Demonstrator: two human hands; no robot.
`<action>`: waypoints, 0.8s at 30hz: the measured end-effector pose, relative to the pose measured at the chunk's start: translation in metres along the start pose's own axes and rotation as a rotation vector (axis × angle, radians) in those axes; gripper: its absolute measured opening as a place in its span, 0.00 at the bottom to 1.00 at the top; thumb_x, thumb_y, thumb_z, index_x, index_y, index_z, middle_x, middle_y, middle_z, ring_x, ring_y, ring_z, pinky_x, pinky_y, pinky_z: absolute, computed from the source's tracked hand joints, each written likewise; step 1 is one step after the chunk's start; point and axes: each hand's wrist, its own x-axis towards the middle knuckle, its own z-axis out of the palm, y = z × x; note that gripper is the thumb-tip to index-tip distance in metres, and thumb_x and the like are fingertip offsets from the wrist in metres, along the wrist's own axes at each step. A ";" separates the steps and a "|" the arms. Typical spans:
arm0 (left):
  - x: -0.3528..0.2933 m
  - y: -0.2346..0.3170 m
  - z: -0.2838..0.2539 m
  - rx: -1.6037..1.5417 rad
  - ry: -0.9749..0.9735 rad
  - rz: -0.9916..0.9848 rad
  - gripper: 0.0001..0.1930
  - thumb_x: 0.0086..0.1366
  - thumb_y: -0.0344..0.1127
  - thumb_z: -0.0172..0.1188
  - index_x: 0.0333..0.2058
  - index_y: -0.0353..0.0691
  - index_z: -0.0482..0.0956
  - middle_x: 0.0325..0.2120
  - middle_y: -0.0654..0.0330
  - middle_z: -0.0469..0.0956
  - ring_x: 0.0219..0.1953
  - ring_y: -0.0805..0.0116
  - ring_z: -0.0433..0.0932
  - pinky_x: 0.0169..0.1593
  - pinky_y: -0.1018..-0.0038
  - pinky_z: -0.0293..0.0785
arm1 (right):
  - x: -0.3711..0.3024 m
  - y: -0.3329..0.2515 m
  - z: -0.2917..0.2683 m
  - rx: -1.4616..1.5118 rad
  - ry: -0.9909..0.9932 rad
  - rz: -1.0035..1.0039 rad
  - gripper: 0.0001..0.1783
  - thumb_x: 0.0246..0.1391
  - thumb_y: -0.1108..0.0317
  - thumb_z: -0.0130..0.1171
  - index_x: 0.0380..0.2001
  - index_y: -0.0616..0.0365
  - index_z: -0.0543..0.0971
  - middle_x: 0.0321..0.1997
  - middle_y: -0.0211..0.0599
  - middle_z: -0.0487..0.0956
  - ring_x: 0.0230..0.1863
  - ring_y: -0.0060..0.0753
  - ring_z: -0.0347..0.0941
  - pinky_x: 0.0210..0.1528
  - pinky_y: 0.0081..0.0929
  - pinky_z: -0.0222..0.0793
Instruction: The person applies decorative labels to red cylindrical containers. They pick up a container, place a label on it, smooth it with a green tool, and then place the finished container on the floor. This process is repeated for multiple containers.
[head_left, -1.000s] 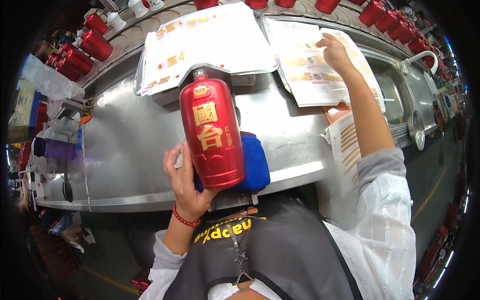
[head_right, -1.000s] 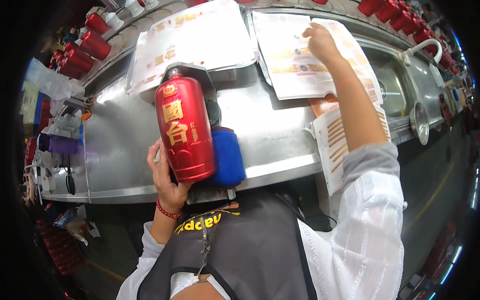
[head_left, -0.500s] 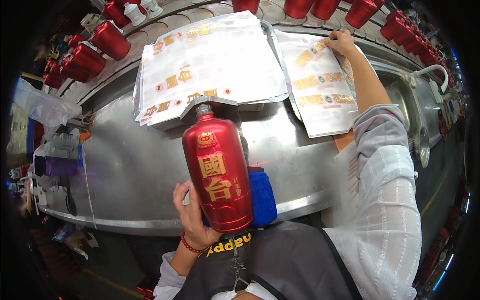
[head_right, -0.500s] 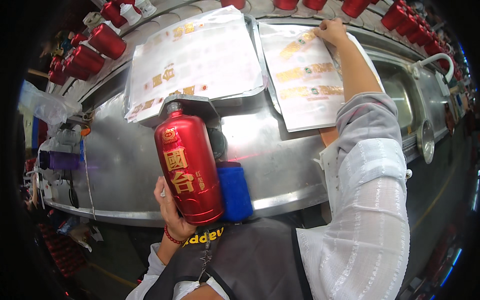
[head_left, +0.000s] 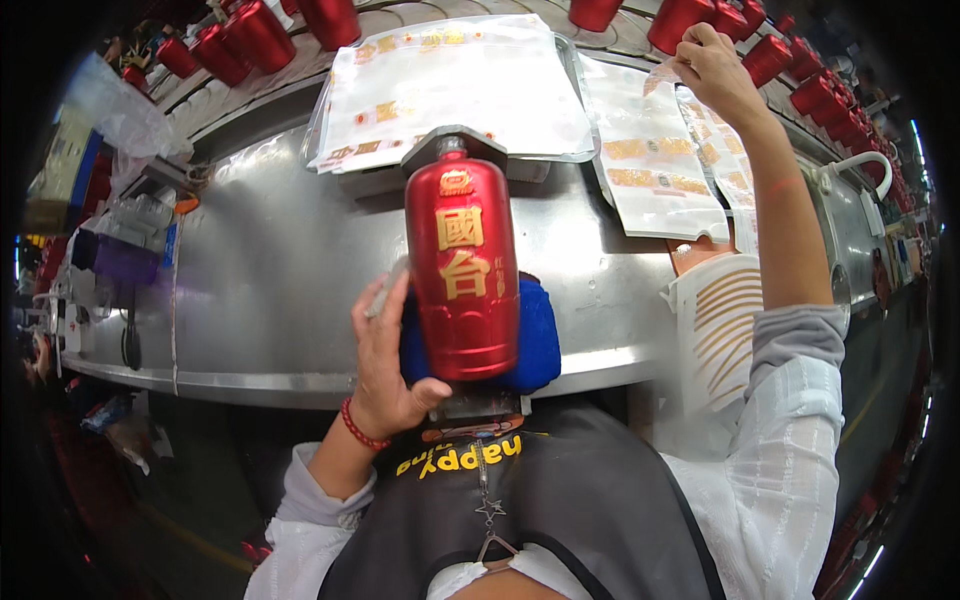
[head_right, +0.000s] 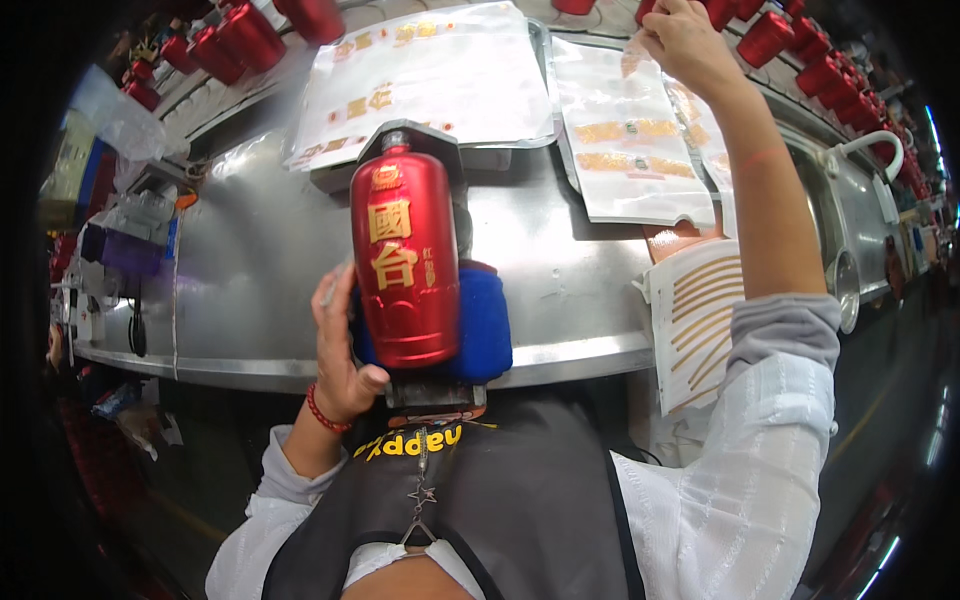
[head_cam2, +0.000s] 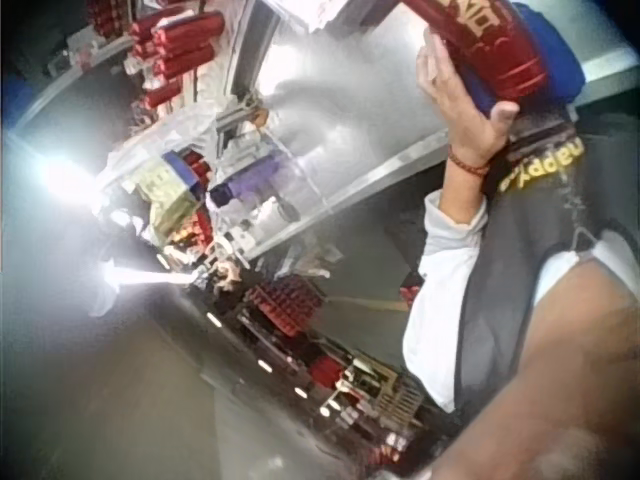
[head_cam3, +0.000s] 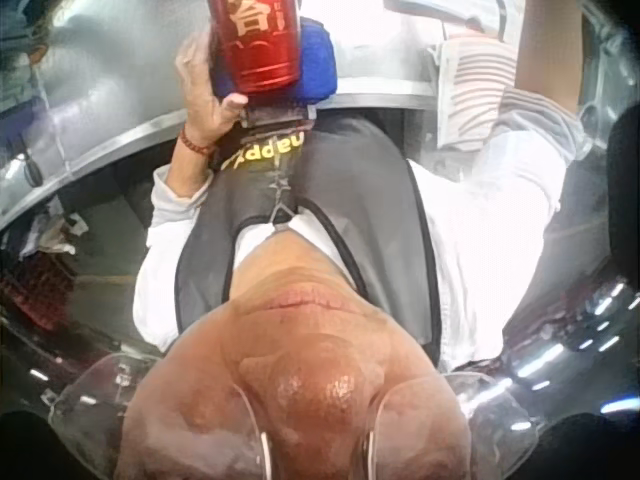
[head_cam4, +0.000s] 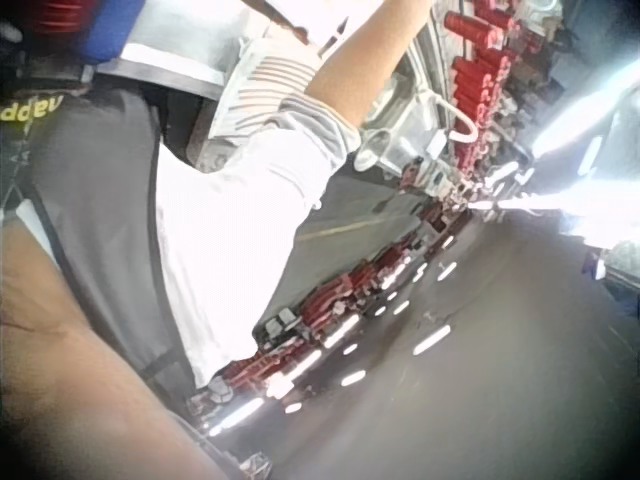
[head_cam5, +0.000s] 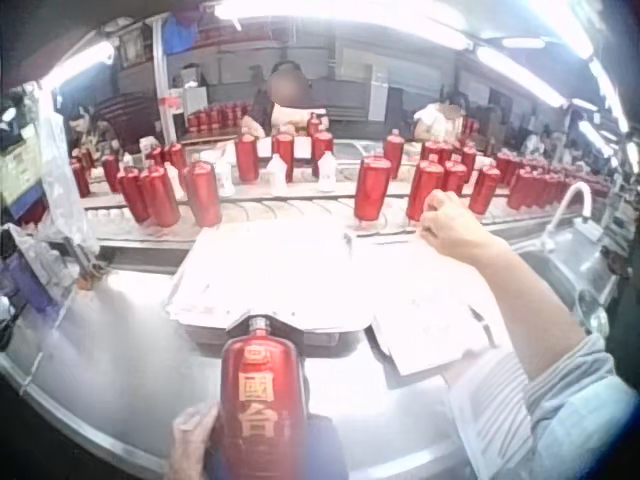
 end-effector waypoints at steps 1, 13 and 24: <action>0.001 -0.004 -0.002 -0.073 0.020 -0.049 0.51 0.65 0.74 0.49 0.66 0.28 0.61 0.63 0.43 0.66 0.66 0.42 0.57 0.69 0.50 0.50 | -0.001 -0.016 -0.022 0.033 0.017 -0.081 0.09 0.59 0.67 0.63 0.36 0.63 0.80 0.49 0.41 0.73 0.53 0.48 0.70 0.55 0.40 0.69; 0.123 0.033 -0.043 -0.582 -0.350 0.165 0.17 0.63 0.42 0.64 0.48 0.43 0.77 0.49 0.57 0.74 0.54 0.64 0.68 0.59 0.65 0.62 | -0.031 -0.230 -0.218 0.560 -0.066 -0.422 0.09 0.57 0.69 0.65 0.29 0.64 0.77 0.48 0.43 0.74 0.50 0.34 0.72 0.48 0.30 0.69; 0.057 0.019 -0.057 -0.899 -0.485 -0.458 0.10 0.70 0.38 0.60 0.34 0.38 0.74 0.29 0.69 0.72 0.31 0.82 0.68 0.35 0.81 0.67 | -0.134 -0.251 -0.106 1.120 0.007 0.128 0.09 0.57 0.71 0.65 0.26 0.64 0.78 0.44 0.40 0.76 0.34 0.22 0.69 0.31 0.19 0.62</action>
